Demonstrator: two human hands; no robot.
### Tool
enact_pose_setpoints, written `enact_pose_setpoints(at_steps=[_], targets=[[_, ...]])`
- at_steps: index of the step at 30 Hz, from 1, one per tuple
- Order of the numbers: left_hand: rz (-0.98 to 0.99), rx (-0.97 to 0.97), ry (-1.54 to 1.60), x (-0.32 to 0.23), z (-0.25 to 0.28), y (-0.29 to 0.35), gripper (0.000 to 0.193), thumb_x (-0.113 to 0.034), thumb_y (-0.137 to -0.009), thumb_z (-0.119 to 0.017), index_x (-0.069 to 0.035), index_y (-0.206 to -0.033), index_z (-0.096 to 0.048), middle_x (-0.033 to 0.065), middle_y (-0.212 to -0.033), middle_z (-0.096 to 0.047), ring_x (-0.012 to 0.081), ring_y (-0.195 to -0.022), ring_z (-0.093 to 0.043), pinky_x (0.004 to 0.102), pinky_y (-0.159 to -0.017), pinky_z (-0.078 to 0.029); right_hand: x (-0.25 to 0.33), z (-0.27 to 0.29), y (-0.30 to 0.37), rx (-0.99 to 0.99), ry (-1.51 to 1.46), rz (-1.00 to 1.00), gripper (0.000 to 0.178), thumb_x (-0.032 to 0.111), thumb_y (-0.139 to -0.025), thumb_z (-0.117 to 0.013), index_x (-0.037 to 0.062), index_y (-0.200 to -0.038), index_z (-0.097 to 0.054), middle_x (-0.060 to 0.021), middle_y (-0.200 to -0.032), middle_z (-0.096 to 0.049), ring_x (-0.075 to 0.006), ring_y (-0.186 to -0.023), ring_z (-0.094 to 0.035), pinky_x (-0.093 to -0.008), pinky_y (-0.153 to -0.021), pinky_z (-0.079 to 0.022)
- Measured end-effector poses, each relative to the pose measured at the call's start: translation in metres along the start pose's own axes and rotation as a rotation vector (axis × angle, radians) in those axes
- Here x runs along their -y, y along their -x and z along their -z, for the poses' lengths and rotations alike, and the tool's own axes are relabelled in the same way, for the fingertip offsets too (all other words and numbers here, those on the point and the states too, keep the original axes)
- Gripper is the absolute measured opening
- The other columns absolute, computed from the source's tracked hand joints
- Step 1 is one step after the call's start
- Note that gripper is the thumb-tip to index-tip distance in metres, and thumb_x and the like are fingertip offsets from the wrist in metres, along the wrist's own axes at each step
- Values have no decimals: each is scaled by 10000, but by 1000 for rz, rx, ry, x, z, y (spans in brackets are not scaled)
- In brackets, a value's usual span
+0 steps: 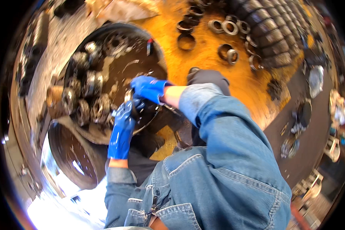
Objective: The person sits on the floor and cleans greasy metal rings using a red-handled brush. They repeatedly scrub the rings, dip them into a bucket of dark liquid, and place them into a larger basin containing other parts.
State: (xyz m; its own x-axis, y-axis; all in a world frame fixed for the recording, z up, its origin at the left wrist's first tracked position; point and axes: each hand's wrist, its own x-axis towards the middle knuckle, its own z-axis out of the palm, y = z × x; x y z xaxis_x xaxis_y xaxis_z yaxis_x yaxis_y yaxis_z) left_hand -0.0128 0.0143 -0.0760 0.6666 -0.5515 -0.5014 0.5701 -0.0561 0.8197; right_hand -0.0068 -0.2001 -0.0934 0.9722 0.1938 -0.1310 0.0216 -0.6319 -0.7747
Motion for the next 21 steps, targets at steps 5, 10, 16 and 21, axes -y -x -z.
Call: enact_pose_setpoints(at_steps=[5,10,16,21], targets=[[-15,103,111,-13,-1,26,313,-194,-1029,-593,63,-1197,-652,180,-1136,-697,283,-1030,-699,389,-947,-548,43,15,2,209,-174,-322,382,349,-768,-737,55,-1011,-758,-214,-972,-735,-356,-913,-723,-431,-767,-554],[23,27,267,-27,-22,23,343,-219,-1023,-610,97,-1147,-660,186,-1134,-691,296,-1013,-700,386,-937,-557,14,8,-3,45,77,-132,409,309,-752,-779,122,-1114,-749,-172,-1083,-734,-383,-1003,-695,-450,-885,-556],[-35,68,258,-33,-29,36,339,-212,-1034,-591,86,-1193,-630,174,-1133,-687,277,-1022,-694,399,-1001,-532,29,11,-3,372,-283,-507,453,347,-814,-779,42,-1143,-713,-158,-1059,-740,-257,-949,-692,-375,-876,-531],[-193,128,289,-22,-38,25,322,-199,-1027,-609,80,-1181,-654,164,-1174,-675,252,-1082,-656,399,-1007,-526,-8,-7,-10,208,-489,-373,398,220,-764,-835,2,-1078,-723,-135,-949,-744,-199,-858,-686,-349,-790,-554]])
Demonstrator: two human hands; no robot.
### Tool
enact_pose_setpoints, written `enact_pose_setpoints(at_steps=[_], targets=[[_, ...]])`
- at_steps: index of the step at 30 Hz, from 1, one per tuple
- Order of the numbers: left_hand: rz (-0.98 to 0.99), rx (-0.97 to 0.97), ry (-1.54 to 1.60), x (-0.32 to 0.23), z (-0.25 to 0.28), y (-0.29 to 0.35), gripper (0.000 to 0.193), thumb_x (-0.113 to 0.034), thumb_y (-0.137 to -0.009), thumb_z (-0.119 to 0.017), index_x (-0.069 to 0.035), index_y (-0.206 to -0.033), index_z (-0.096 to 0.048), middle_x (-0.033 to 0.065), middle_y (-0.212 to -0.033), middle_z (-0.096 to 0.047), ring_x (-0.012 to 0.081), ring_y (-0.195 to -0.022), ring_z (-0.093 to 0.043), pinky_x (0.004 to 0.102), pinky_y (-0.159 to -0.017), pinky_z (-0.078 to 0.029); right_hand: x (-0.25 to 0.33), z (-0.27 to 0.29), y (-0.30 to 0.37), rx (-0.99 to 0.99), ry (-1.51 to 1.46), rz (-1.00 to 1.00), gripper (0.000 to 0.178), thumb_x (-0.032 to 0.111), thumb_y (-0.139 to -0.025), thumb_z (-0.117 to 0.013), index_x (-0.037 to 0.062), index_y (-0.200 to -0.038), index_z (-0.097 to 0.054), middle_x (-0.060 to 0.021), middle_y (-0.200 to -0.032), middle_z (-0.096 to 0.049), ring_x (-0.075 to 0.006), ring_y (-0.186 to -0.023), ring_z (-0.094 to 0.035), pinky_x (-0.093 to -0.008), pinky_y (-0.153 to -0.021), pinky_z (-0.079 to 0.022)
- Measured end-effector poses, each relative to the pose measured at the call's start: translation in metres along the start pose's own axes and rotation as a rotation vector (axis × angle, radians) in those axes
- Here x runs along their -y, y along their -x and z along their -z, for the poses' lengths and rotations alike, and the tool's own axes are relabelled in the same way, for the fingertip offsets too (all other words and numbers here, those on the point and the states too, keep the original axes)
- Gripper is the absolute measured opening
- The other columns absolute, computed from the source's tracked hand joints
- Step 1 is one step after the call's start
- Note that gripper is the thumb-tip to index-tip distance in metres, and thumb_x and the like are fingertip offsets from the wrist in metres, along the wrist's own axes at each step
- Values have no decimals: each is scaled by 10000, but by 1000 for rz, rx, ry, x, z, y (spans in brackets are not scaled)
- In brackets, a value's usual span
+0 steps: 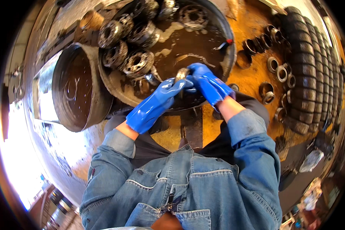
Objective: The person sits on the floor and cleans greasy metal rings using a red-handled brush. They repeatedly scrub the rings, dip them into a bucket of dark liquid, and place them into a larger basin containing other parts.
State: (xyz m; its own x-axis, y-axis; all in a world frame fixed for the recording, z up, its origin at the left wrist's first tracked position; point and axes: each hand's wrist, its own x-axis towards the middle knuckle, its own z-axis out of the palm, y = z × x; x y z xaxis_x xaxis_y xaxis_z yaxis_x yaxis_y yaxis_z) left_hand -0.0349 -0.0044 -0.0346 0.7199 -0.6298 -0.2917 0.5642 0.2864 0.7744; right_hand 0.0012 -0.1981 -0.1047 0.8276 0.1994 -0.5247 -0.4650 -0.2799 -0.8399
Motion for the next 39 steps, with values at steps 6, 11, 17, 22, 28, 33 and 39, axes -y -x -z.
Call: enact_pose_setpoints(at_steps=[6,11,17,22,28,33,39], targets=[[69,-30,53,-11,-3,8,264,-178,-1007,-647,64,-1112,-661,139,-1025,-709,212,-956,-697,306,-890,-562,-3,7,13,123,-3,-106,303,169,-864,-749,11,-1121,-714,-97,-1031,-742,-178,-937,-680,-334,-858,-539],[22,-21,-202,-15,-2,4,392,-285,-1023,-619,57,-1214,-649,143,-1092,-720,205,-1008,-676,330,-957,-518,-7,13,6,90,-52,-79,311,137,-837,-784,24,-1117,-710,-80,-1003,-739,-158,-916,-675,-324,-843,-547],[91,-29,-64,13,24,-7,380,-245,-1016,-629,107,-1159,-639,170,-1074,-705,252,-1006,-692,346,-946,-522,-16,9,-1,53,155,162,362,27,-862,-727,-36,-1204,-626,-142,-1124,-701,-208,-1029,-673,-360,-923,-560],[99,6,-124,8,20,2,384,-279,-1012,-628,66,-1178,-658,136,-1081,-712,214,-999,-680,318,-929,-515,-17,5,-11,60,398,-96,329,119,-854,-748,-1,-1152,-677,-143,-1052,-731,-230,-969,-700,-378,-884,-566],[126,-29,-124,8,29,1,361,-264,-1001,-649,53,-1172,-675,118,-1044,-724,181,-954,-667,321,-903,-516,44,-9,26,-205,790,259,429,293,-738,-803,138,-1132,-730,-162,-1022,-736,-374,-1015,-685,-440,-920,-534],[172,-18,-202,-18,9,4,294,-213,-997,-650,53,-1118,-681,131,-1028,-720,193,-928,-678,330,-896,-537,-17,5,-8,34,398,-71,419,314,-810,-781,54,-1135,-727,-203,-1072,-733,-338,-996,-712,-412,-886,-543],[99,-59,80,1,24,-4,298,-171,-984,-661,86,-1134,-664,180,-1085,-702,275,-956,-709,353,-912,-556,31,-4,19,-163,647,98,407,312,-822,-786,56,-1132,-720,-186,-1039,-736,-284,-996,-705,-387,-896,-542]])
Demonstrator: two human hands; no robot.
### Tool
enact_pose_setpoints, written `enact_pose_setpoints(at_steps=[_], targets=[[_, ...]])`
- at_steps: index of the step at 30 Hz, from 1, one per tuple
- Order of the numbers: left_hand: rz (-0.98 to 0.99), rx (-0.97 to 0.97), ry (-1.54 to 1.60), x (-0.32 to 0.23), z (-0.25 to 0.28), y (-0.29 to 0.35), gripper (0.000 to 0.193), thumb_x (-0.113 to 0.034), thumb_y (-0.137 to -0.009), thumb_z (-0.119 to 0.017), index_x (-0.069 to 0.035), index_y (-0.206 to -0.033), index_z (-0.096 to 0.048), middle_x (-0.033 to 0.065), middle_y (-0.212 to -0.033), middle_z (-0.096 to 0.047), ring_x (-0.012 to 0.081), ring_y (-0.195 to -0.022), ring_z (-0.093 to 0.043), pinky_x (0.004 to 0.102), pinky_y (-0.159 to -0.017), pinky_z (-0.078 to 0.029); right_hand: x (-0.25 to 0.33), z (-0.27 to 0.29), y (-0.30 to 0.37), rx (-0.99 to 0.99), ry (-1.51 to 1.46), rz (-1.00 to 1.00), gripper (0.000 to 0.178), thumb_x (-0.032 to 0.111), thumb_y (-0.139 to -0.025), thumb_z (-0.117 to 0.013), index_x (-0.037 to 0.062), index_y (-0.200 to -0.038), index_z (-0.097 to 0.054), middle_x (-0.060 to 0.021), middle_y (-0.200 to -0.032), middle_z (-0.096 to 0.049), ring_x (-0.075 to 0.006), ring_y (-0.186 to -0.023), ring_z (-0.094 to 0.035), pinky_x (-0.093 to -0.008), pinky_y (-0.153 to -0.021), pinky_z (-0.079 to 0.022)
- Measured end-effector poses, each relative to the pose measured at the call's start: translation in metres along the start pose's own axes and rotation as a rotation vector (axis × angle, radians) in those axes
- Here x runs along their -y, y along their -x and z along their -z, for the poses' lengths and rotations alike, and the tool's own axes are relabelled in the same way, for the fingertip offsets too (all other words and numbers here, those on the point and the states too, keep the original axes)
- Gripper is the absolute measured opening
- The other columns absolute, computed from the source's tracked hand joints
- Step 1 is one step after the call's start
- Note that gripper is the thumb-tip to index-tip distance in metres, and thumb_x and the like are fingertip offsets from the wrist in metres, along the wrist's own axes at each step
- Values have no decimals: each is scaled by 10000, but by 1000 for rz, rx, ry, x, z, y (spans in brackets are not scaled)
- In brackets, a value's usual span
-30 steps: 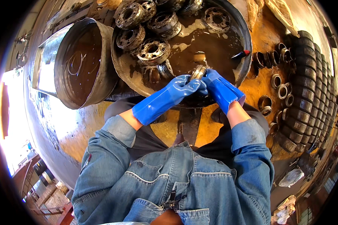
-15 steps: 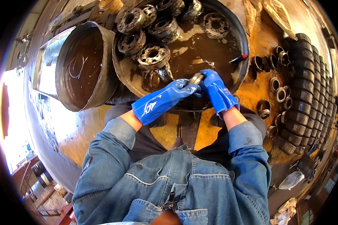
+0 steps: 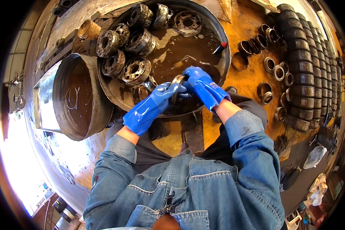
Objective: The person sits on the floor and cleans greasy metal rings using a red-handled brush. They repeatedly scrub the rings, dip them into a bucket of dark liquid, and place them into a larger basin containing other parts.
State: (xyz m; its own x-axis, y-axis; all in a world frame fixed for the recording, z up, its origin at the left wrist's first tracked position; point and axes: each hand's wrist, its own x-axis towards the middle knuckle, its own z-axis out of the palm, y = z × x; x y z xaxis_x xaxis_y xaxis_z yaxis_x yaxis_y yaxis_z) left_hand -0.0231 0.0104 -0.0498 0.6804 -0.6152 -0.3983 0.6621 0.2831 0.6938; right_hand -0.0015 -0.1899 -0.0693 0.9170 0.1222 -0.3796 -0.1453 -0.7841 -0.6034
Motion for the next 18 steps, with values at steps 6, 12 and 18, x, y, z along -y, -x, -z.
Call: enact_pose_setpoints(at_steps=[6,12,18], targets=[[33,40,-187,-5,1,3,319,-196,-985,-666,80,-1143,-658,183,-1103,-698,280,-973,-711,372,-936,-555,-12,-11,-9,254,-319,-203,418,344,-831,-769,42,-1116,-719,-203,-1019,-741,-293,-924,-711,-378,-839,-537],[97,-44,-9,-14,-5,6,333,-230,-983,-674,69,-1130,-659,162,-1054,-709,255,-989,-706,348,-916,-562,3,5,-2,51,-16,27,421,315,-829,-742,39,-1145,-714,-219,-1085,-723,-367,-1018,-697,-412,-885,-549],[30,-65,-194,-6,2,7,316,-226,-1014,-630,70,-1119,-672,160,-1031,-728,260,-945,-715,347,-879,-566,0,-4,-4,257,-318,-237,518,445,-810,-751,46,-1139,-718,-211,-1084,-731,-339,-1000,-704,-415,-882,-538]])
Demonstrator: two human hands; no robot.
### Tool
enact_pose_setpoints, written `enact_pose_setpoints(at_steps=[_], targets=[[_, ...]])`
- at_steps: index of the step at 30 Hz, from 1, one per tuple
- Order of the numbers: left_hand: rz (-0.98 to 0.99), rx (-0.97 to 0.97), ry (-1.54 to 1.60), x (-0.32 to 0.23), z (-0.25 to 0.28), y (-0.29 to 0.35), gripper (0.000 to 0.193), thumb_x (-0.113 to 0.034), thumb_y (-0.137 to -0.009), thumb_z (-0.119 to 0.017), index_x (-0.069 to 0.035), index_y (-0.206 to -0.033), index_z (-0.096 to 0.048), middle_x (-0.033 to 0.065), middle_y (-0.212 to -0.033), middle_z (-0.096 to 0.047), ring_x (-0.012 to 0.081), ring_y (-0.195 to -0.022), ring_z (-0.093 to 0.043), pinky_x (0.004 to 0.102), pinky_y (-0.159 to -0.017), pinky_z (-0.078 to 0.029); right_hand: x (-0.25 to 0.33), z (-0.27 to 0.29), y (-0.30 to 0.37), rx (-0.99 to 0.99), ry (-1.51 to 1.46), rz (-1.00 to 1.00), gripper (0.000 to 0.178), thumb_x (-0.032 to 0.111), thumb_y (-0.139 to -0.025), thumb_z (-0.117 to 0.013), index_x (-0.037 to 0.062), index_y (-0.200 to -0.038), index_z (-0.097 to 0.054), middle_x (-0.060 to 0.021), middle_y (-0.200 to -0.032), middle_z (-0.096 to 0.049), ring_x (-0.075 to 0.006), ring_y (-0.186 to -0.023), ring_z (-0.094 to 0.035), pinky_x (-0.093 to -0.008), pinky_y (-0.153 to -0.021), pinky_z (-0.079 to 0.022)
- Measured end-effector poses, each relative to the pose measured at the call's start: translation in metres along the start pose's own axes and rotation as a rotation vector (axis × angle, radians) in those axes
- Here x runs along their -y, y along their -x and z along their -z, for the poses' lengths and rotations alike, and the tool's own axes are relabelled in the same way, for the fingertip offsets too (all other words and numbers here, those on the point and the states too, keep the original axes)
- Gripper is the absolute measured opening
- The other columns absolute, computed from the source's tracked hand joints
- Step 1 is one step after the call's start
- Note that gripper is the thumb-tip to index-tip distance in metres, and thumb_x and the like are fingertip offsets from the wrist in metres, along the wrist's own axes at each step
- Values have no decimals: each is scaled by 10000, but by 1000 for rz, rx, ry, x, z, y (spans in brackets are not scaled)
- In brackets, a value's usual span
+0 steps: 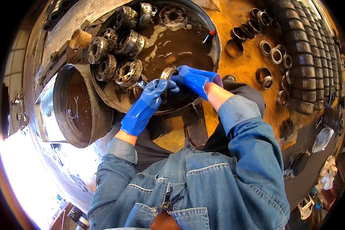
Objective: The person sits on the floor and cleans greasy metal rings using a red-handled brush. They repeatedly scrub the rings, dip them into a bucket of dark liquid, and place them into a larger basin containing other parts.
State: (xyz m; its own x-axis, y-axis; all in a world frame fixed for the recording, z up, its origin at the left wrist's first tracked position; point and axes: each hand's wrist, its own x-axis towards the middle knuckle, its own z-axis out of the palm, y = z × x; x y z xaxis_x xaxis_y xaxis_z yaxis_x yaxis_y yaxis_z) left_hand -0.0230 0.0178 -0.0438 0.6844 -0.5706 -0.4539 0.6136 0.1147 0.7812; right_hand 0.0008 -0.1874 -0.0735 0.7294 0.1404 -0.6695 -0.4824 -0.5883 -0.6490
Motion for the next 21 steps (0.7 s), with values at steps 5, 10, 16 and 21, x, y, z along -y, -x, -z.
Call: enact_pose_setpoints(at_steps=[5,10,16,21], targets=[[-12,16,137,-8,-8,1,335,-231,-1010,-638,70,-1153,-663,157,-1061,-726,261,-941,-717,365,-910,-571,1,0,3,-165,137,98,517,427,-796,-764,45,-1142,-717,-211,-1074,-730,-343,-1017,-701,-413,-888,-541],[49,-50,48,6,4,-11,380,-248,-999,-658,93,-1165,-644,167,-1061,-717,267,-944,-717,373,-934,-555,-17,-2,-15,-179,174,151,519,411,-787,-763,81,-1185,-718,-214,-1171,-702,-367,-1087,-678,-422,-943,-540],[-10,67,-33,9,7,-1,377,-249,-994,-657,87,-1164,-639,172,-1113,-700,261,-1020,-696,372,-948,-549,5,1,9,-111,110,44,488,402,-797,-775,78,-1158,-723,-197,-1126,-722,-358,-1040,-698,-421,-897,-550],[36,42,25,6,3,-7,412,-233,-961,-709,79,-1216,-624,156,-1122,-687,261,-1005,-694,392,-960,-556,2,7,7,-231,224,237,509,331,-762,-803,58,-1181,-710,-208,-1147,-710,-349,-1074,-687,-410,-929,-549]])
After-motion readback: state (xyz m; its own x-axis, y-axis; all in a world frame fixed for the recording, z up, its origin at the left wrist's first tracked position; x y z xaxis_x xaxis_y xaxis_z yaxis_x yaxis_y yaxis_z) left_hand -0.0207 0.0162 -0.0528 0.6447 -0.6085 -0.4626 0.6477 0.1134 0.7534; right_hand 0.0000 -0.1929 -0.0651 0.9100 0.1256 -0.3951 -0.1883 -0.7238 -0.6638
